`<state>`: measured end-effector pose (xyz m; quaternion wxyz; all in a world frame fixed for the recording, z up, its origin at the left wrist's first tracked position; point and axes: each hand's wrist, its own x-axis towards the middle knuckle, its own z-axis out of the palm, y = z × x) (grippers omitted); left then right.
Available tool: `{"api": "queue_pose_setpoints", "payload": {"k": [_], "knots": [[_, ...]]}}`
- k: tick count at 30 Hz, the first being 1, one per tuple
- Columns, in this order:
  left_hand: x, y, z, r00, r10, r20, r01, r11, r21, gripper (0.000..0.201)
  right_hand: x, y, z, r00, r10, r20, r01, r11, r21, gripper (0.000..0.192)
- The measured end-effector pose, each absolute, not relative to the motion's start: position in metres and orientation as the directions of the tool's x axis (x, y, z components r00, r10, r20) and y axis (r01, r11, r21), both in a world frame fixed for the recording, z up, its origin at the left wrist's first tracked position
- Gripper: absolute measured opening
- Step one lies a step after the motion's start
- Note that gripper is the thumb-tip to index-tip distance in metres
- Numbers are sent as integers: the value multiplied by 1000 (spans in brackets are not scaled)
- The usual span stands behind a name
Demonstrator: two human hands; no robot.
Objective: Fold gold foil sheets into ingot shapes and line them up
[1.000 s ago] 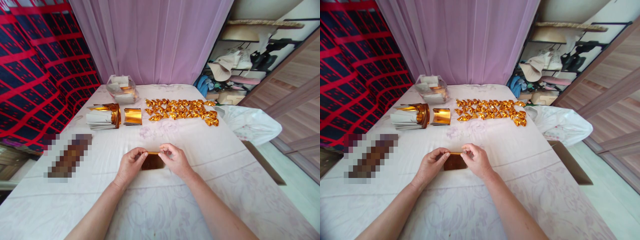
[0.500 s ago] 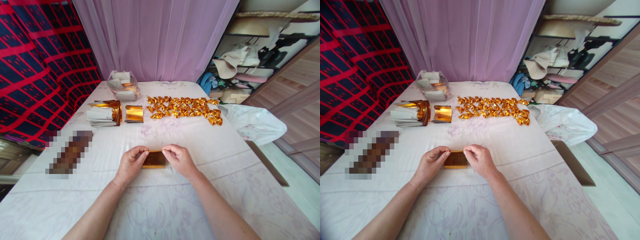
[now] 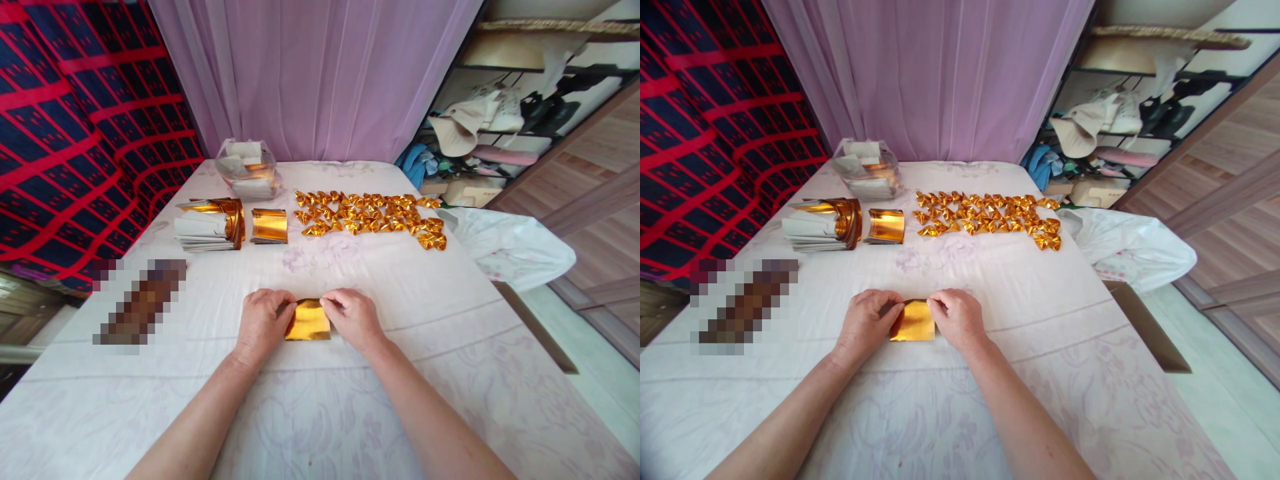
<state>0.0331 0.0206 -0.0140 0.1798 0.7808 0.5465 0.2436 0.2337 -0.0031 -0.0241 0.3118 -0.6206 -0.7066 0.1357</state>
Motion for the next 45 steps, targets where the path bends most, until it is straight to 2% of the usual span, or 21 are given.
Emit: {"api": "queue_pose_setpoints", "payload": {"k": [7, 13, 17, 20, 24, 35, 41, 45], "knots": [[37, 20, -10, 308, 939, 155, 837, -345, 425, 13, 231, 0, -29, 9, 951, 309, 873, 143, -467, 17], [39, 20, -12, 297, 944, 144, 840, -330, 431, 14, 229, 2, -29, 8, 956, 294, 909, 116, -401, 19], [39, 19, -16, 326, 930, 170, 824, -368, 431, 17, 229, 2, -29, 30, 958, 286, 899, 99, -426, 11], [38, 20, -18, 342, 924, 173, 819, -383, 427, 21, 229, 3, -29, -13, 956, 292, 881, 149, -448, 7], [37, 22, -18, 351, 923, 155, 821, -383, 424, 24, 231, 6, -31, -138, 951, 276, 850, 257, -460, 16], [36, 22, -19, 388, 910, 147, 815, -413, 407, 27, 237, 5, -34, -262, 929, 262, 816, 358, -453, 38], [36, 22, -19, 391, 908, 148, 822, -417, 388, 26, 247, -4, -39, -338, 891, 302, 754, 449, -480, 42], [36, 22, -19, 395, 907, 145, 825, -420, 379, 26, 253, -15, -38, -351, 870, 347, 747, 483, -456, 43]]}}
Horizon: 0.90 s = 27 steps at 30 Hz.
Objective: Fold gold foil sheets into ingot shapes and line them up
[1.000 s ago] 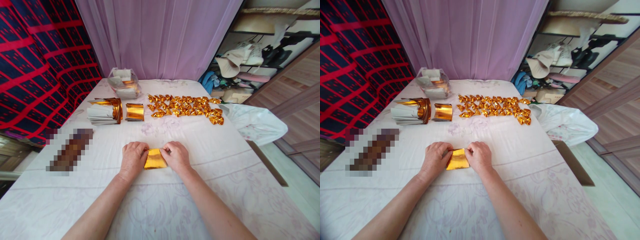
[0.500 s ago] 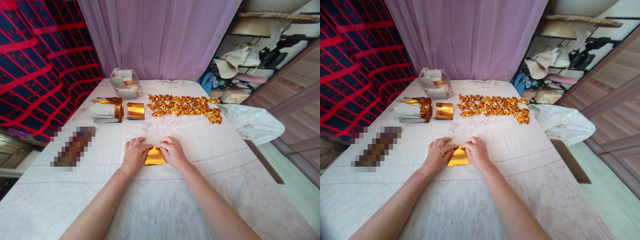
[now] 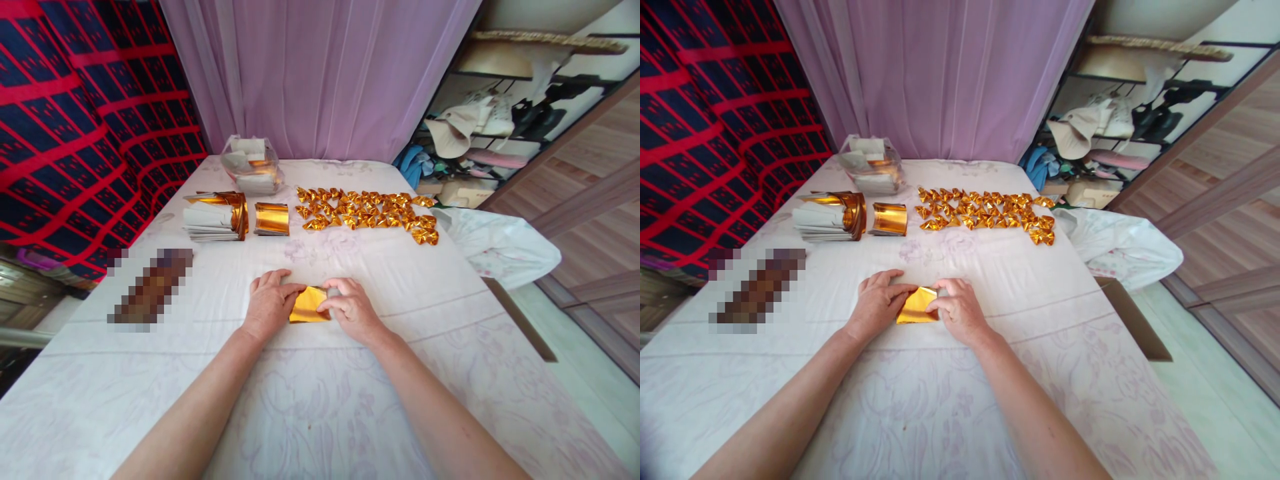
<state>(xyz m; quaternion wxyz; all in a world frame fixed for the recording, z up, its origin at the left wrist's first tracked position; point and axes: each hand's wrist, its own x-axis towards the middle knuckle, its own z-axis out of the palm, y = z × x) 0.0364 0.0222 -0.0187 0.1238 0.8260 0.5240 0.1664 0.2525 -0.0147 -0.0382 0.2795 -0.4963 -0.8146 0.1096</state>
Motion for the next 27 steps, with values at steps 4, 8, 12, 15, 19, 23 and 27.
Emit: {"api": "queue_pose_setpoints", "payload": {"k": [4, 8, 12, 15, 19, 23, 27], "knots": [[36, 23, -19, 391, 908, 148, 828, -418, 375, 26, 250, -28, -25, -367, 812, 453, 742, 550, -384, 34], [35, 23, -21, 392, 907, 156, 828, -421, 369, 26, 231, -33, -13, -458, 737, 498, 679, 651, -339, 35], [34, 23, -21, 394, 905, 161, 825, -425, 372, 26, 214, -33, -15, -520, 756, 399, 684, 648, -336, 27], [34, 23, -20, 396, 906, 151, 823, -423, 379, 25, 214, -35, -18, -538, 783, 314, 716, 620, -321, 26], [34, 23, -19, 394, 909, 136, 822, -415, 389, 24, 221, -40, -18, -579, 778, 244, 711, 628, -317, 29], [35, 24, -21, 394, 908, 141, 819, -417, 394, 24, 226, -44, -16, -597, 767, 234, 702, 641, -311, 30], [35, 24, -22, 397, 906, 145, 819, -421, 390, 25, 224, -47, -14, -590, 772, 237, 706, 636, -312, 31]]}}
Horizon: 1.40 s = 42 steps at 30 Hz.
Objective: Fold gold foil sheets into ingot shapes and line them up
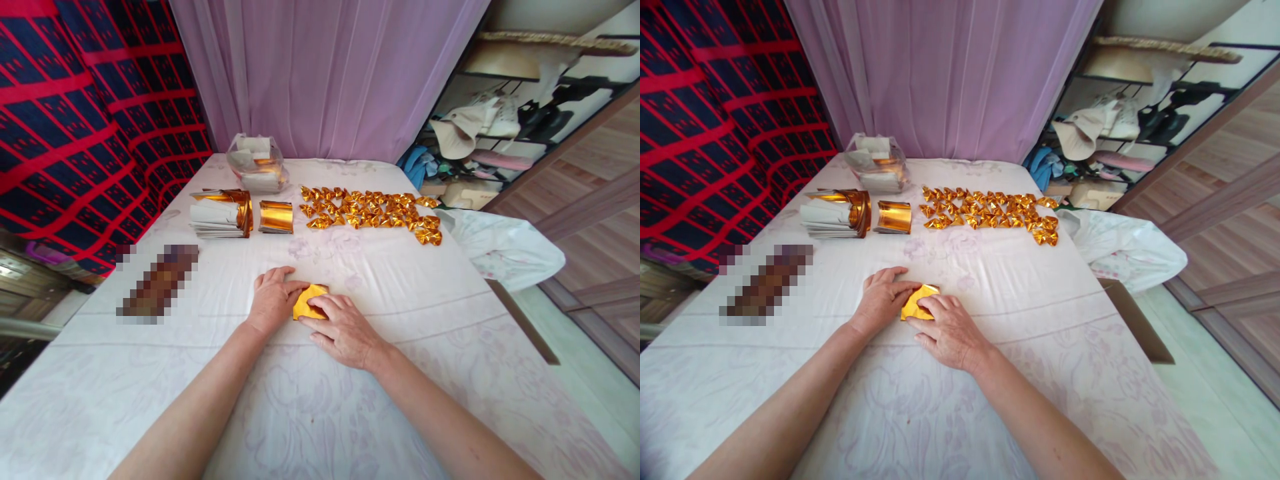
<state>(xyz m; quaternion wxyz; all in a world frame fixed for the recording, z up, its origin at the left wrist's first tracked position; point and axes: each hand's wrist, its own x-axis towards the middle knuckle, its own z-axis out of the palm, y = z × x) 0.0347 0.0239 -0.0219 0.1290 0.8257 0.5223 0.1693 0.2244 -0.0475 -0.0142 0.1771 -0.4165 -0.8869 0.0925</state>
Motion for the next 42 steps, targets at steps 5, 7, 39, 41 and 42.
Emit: {"api": "queue_pose_setpoints", "payload": {"k": [5, 7, 39, 41, 42], "knots": [[35, 23, -20, 389, 911, 138, 823, -411, 391, 26, 211, -48, -12, -542, 816, 199, 757, 577, -307, 30], [35, 23, -20, 388, 911, 137, 823, -410, 393, 26, 205, -46, -12, -515, 838, 181, 788, 546, -285, 33], [35, 25, -22, 401, 906, 138, 818, -422, 391, 25, 211, -50, -24, -323, 924, 206, 898, 368, -241, 43], [35, 24, -22, 403, 903, 152, 817, -429, 386, 25, 211, -50, -23, -315, 928, 199, 903, 357, -237, 42], [35, 23, -23, 402, 901, 163, 815, -433, 385, 25, 211, -50, -22, -314, 928, 199, 904, 357, -236, 42]]}}
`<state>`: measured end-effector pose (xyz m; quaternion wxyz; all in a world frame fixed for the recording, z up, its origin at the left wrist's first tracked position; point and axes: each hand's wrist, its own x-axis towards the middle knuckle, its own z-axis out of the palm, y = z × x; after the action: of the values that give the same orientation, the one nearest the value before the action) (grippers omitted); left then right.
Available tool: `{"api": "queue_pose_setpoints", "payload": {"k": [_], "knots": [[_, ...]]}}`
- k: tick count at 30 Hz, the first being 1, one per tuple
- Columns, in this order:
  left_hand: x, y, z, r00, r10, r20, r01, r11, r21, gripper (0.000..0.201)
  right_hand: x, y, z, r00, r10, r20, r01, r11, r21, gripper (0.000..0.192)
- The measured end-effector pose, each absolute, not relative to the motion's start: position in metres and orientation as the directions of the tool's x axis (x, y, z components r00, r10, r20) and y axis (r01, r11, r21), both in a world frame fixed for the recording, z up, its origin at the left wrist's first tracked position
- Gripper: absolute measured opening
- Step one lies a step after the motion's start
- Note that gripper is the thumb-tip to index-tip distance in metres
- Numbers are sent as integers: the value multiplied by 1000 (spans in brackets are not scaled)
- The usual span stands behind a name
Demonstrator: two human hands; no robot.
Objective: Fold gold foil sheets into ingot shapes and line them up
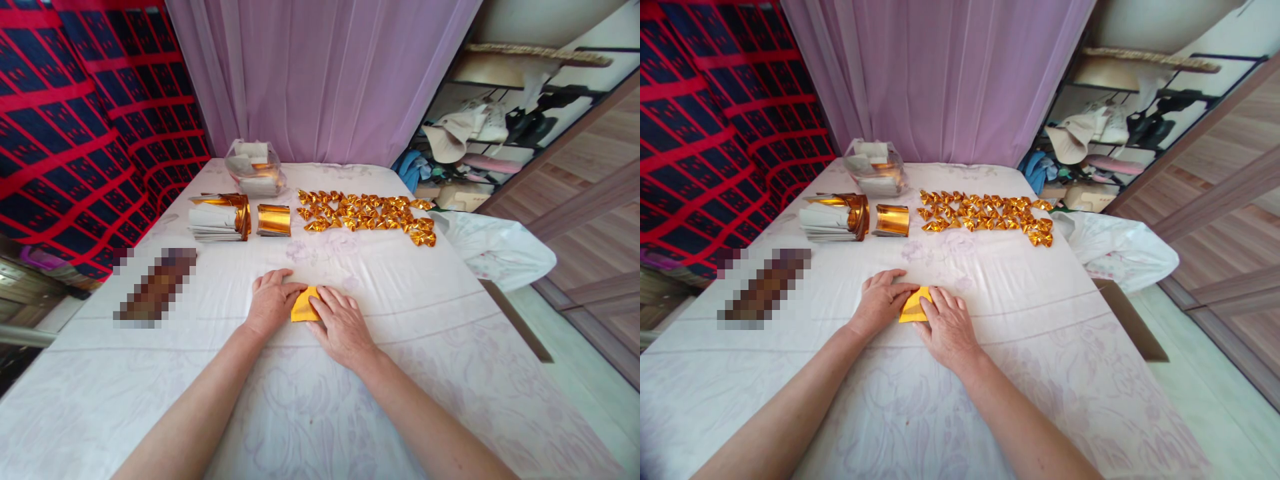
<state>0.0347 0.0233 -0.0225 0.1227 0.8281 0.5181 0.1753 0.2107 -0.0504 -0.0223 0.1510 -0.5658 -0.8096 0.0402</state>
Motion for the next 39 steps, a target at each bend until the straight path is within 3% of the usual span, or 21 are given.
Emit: {"api": "queue_pose_setpoints", "payload": {"k": [5, 11, 21, 32, 39], "knots": [[34, 19, -18, 396, 886, 242, 812, -461, 357, 17, 214, -47, -22, -297, 931, 212, 904, 346, -249, 31], [24, 9, -13, 433, 880, 193, 797, -474, 374, 13, 216, -42, -24, -262, 933, 245, 904, 327, -277, 28], [17, -1, -15, 444, 891, 93, 809, -443, 386, 33, 210, -42, -23, -223, 940, 259, 909, 296, -292, 24], [14, 1, -18, 463, 882, 84, 790, -454, 413, 35, 202, -48, -23, -152, 946, 286, 916, 243, -318, 28], [14, 2, -17, 463, 885, 48, 793, -438, 424, 36, 213, -46, -23, -201, 962, 187, 895, 258, -365, 32]]}}
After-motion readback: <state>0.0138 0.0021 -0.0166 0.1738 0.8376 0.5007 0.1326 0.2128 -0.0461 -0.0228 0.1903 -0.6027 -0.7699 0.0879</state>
